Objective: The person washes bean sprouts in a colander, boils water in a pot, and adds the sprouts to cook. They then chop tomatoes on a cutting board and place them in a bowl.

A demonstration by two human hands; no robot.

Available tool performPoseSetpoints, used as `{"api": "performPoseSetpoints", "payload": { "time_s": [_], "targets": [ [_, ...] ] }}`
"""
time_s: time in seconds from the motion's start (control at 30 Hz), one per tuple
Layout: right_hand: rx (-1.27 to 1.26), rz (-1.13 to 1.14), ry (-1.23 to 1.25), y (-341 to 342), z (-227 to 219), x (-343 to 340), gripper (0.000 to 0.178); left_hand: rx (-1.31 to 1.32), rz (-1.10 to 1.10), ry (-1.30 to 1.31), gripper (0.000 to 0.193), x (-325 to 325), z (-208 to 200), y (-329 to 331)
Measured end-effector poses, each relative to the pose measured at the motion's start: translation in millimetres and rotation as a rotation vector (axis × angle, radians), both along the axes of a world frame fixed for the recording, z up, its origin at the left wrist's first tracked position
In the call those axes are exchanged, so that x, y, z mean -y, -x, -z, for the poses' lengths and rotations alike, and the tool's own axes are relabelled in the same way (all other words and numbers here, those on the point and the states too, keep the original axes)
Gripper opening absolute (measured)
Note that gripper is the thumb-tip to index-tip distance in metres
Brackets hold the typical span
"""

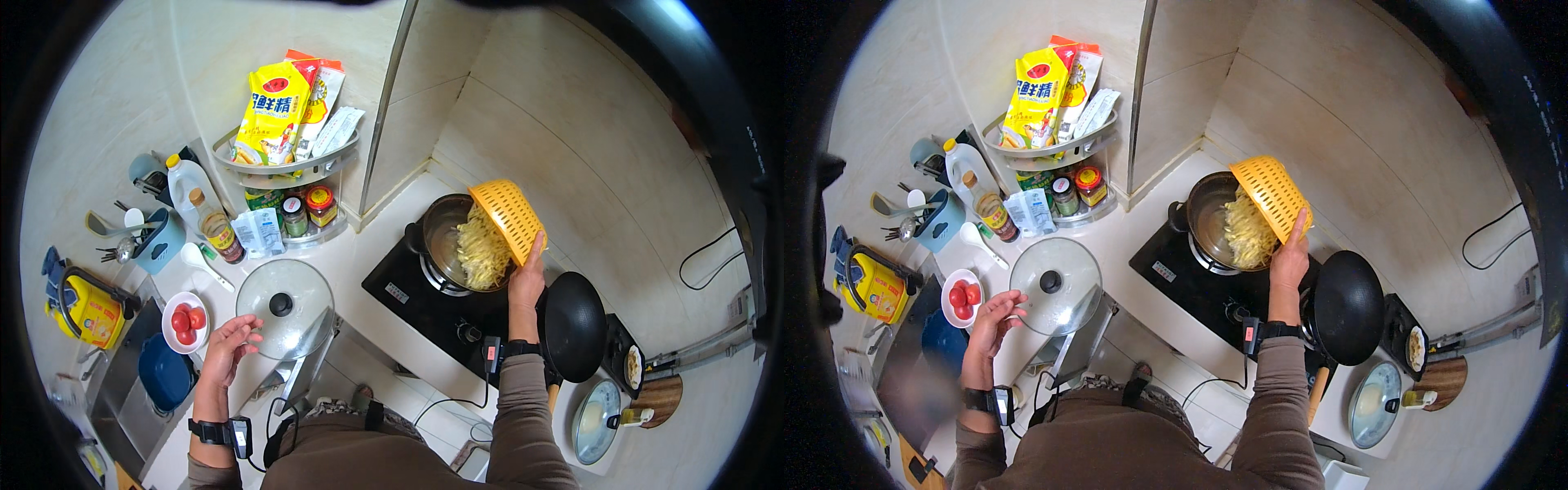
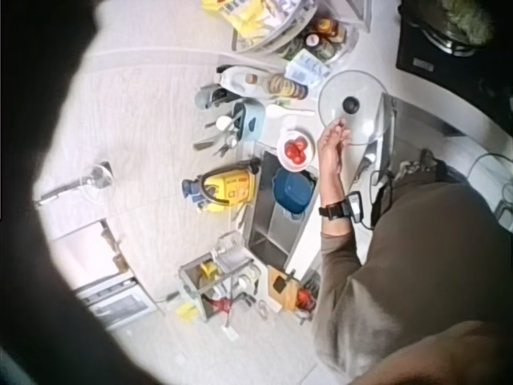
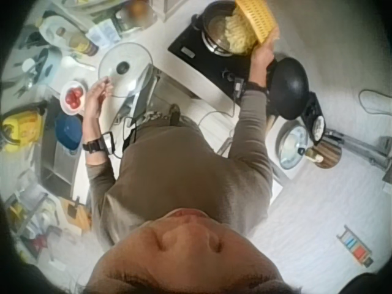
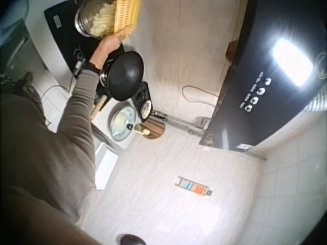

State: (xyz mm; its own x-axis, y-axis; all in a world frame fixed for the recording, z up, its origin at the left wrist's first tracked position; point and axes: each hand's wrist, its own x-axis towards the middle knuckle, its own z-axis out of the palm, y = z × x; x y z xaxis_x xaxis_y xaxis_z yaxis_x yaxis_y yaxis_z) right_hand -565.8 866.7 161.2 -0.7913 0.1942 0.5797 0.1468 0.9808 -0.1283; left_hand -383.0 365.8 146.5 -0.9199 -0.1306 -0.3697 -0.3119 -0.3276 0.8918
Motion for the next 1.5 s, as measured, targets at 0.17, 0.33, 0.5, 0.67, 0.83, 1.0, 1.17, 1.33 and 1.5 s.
{"api": "performPoseSetpoints", "payload": {
  "time_s": [0.17,0.33,0.5,0.67,0.83,1.0,1.17,1.33,1.5],
  "targets": [
    [-0.149,-0.063,0.022,0.2,-14.2,0.1,0.086,0.014,-0.001,-0.013,0.03,0.5,1.2,2.6],
    [-0.109,-0.064,0.117,-1.9,-19.9,5.2,0.085,0.012,0.022,-0.03,0.03,4.2,4.0,2.7],
    [0.0,0.082,0.375,-7.2,-27.2,6.4,0.077,0.007,0.028,-0.055,0.029,10.8,6.5,-0.9],
    [-0.174,-0.092,1.348,-15.1,-36.4,8.5,0.053,0.029,-0.001,-0.09,0.027,15.5,8.0,-5.4],
    [-0.026,-0.255,1.814,-38.2,-35.6,37.4,0.036,0.018,0.037,-0.101,0.027,18.0,10.3,-8.0],
    [0.27,-0.531,1.897,-64.6,-27.9,112.5,0.038,-0.031,0.119,-0.042,0.03,17.3,4.3,-10.1],
    [0.649,-0.791,1.902,-87.5,-20.6,212.0,0.037,-0.135,0.213,-0.111,0.053,13.9,-15.4,-19.7],
    [1.078,-0.878,1.721,-104.9,-11.7,318.6,0.036,-0.145,-0.138,-0.077,0.038,33.3,-20.4,-50.2],
    [-0.049,-1.205,0.432,-125.6,-2.1,404.0,0.033,-0.073,-0.494,0.01,0.033,78.0,-6.1,-113.6]
  ]
}}
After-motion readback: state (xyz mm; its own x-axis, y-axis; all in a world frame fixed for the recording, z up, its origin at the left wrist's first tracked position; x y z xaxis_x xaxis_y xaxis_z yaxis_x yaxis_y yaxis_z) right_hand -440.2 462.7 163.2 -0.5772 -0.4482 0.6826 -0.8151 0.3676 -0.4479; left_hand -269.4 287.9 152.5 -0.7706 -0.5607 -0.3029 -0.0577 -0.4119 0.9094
